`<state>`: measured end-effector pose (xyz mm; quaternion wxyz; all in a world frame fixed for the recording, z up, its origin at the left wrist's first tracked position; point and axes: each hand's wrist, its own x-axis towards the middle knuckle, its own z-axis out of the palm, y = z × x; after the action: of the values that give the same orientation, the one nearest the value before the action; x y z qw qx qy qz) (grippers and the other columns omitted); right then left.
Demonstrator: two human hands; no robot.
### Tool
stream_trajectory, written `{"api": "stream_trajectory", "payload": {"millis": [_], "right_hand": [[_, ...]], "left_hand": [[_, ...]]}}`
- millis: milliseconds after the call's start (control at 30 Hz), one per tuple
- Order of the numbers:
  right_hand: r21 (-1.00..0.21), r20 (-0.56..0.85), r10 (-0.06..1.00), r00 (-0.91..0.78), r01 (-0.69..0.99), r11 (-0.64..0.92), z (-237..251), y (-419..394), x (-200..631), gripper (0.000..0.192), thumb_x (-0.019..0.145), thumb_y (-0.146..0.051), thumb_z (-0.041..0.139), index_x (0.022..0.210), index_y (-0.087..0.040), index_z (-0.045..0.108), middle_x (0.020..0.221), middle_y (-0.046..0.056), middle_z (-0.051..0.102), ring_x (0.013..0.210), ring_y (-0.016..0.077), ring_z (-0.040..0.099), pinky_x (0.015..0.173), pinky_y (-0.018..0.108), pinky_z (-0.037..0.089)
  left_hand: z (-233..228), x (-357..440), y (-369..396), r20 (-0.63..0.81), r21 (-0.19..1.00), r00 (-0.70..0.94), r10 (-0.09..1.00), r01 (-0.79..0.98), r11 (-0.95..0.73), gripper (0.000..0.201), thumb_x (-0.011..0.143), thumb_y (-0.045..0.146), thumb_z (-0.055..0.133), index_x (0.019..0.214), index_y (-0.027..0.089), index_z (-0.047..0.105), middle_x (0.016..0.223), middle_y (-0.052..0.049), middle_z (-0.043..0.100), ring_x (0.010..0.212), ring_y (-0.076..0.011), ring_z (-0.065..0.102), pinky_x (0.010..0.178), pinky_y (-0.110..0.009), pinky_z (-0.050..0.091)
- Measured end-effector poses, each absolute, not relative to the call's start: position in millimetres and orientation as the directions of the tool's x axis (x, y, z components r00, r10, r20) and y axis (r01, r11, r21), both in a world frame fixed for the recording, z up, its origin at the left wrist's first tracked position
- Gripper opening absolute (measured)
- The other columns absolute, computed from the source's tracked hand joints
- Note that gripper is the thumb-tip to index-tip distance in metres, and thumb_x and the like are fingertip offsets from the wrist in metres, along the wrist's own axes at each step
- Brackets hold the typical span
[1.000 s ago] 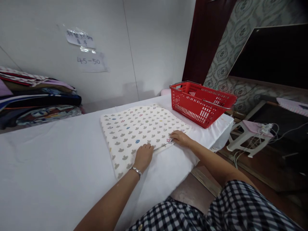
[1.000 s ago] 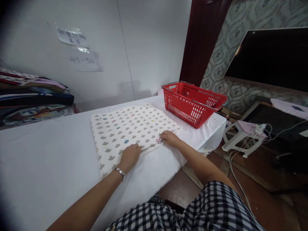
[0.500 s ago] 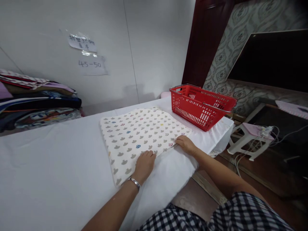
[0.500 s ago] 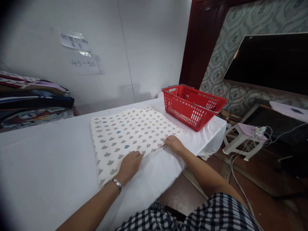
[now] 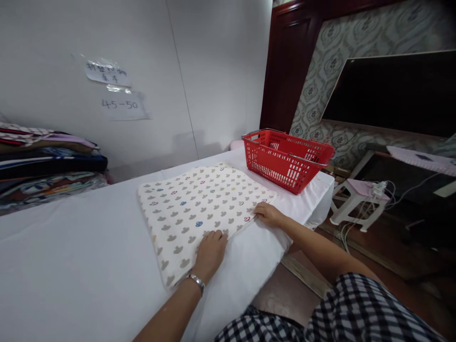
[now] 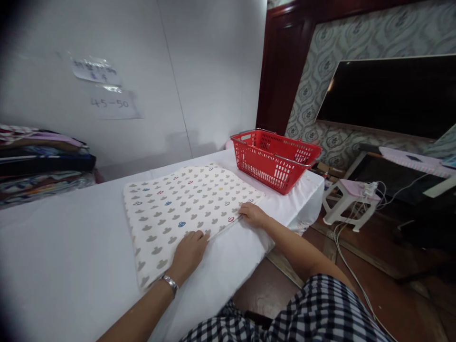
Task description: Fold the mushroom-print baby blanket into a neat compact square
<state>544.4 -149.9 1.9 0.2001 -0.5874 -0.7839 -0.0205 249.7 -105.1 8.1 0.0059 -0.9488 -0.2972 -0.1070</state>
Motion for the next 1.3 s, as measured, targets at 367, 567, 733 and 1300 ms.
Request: {"api": "stream_trajectory", "payload": {"millis": [367,567,733,1300], "right_hand": [[-0.347,0.122,0.666,0.736,0.660,-0.666,23.9,-127.1,624.7,0.028,0.085,-0.025,0.049,0.101,-0.011,0.066,0.099,0.013,0.068,0.091,0.0215,0.063,0.074,0.026,0.045],[-0.320,0.021,0.637,0.771,0.609,-0.726,17.0,-114.7,631.0,0.027,0.078,-0.032,0.061,0.092,-0.010,0.069,0.094,0.013,0.070,0.085,0.0202,0.065,0.068,0.022,0.044],[-0.301,0.055,0.638,0.768,0.622,-0.723,14.5,-113.4,629.9,0.022,0.078,-0.020,0.058,0.096,-0.012,0.067,0.099,0.013,0.069,0.090,0.0204,0.064,0.070,0.022,0.044],[-0.327,0.110,0.617,0.780,0.614,-0.718,3.6,-124.7,631.7,0.021,0.082,-0.022,0.050,0.094,-0.017,0.066,0.092,0.007,0.070,0.084,0.0171,0.063,0.066,0.022,0.043]], "left_hand": [[4.2,239.4,-106.7,0.213,0.064,0.802,0.557,0.558,-0.828,0.026,0.090,0.015,0.038,0.103,0.019,0.061,0.096,-0.006,0.060,0.089,-0.0194,0.052,0.075,-0.033,0.040],[3.7,243.8,-104.7,0.195,0.065,0.804,0.563,0.562,-0.825,0.022,0.090,0.017,0.041,0.099,0.019,0.061,0.096,-0.005,0.059,0.088,-0.0197,0.051,0.077,-0.033,0.039],[5.3,245.9,-102.7,0.173,0.054,0.811,0.559,0.559,-0.827,0.026,0.091,0.015,0.037,0.095,0.019,0.063,0.094,-0.005,0.059,0.087,-0.0195,0.051,0.076,-0.033,0.038],[3.0,245.0,-102.6,0.206,0.068,0.811,0.547,0.546,-0.835,0.025,0.090,0.014,0.038,0.087,0.018,0.063,0.089,-0.004,0.060,0.084,-0.0183,0.051,0.074,-0.032,0.040]]}}
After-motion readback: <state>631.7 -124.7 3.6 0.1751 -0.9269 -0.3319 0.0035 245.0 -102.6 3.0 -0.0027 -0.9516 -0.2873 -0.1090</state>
